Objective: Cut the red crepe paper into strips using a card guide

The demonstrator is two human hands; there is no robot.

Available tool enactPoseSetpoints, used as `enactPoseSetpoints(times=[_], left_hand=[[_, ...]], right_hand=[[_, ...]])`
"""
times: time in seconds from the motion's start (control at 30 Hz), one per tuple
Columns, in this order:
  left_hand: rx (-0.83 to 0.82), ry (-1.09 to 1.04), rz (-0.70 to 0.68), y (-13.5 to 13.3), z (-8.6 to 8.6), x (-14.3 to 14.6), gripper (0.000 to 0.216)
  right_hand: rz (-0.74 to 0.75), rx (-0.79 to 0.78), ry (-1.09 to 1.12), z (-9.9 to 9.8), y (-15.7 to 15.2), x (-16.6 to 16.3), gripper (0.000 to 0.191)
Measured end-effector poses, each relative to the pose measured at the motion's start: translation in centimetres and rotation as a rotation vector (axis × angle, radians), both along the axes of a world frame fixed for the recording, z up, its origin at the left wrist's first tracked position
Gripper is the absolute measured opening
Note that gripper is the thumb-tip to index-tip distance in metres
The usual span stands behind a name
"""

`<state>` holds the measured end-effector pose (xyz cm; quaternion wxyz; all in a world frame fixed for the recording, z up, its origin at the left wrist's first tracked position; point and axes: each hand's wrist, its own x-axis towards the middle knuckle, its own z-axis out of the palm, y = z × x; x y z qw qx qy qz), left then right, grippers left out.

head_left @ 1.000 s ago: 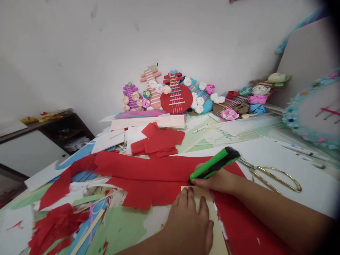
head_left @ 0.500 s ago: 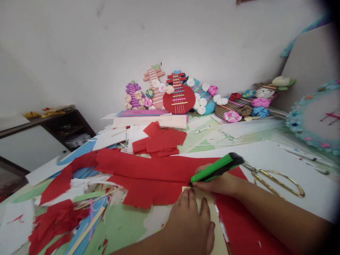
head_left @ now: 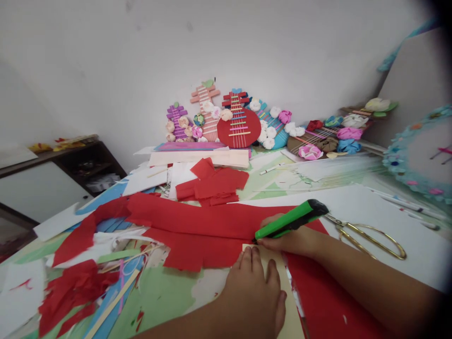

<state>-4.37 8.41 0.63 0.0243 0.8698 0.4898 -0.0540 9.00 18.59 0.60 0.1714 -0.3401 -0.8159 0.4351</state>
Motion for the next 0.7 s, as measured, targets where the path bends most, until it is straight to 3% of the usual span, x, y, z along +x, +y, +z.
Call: enactPoseSetpoints(times=[0.33, 0.7], left_hand=[[0.008, -0.007, 0.011, -0.16, -0.08, -0.16, 0.049], [0.077, -0.023, -0.008, -0.28, -0.51, -0.13, 0.049]], right_hand=[[-0.084, -0.042, -0.038, 0.33, 0.1, 0.15, 0.017], [0.033, 0.003, 0.008, -0.28, 0.27, 0.09, 0.013]])
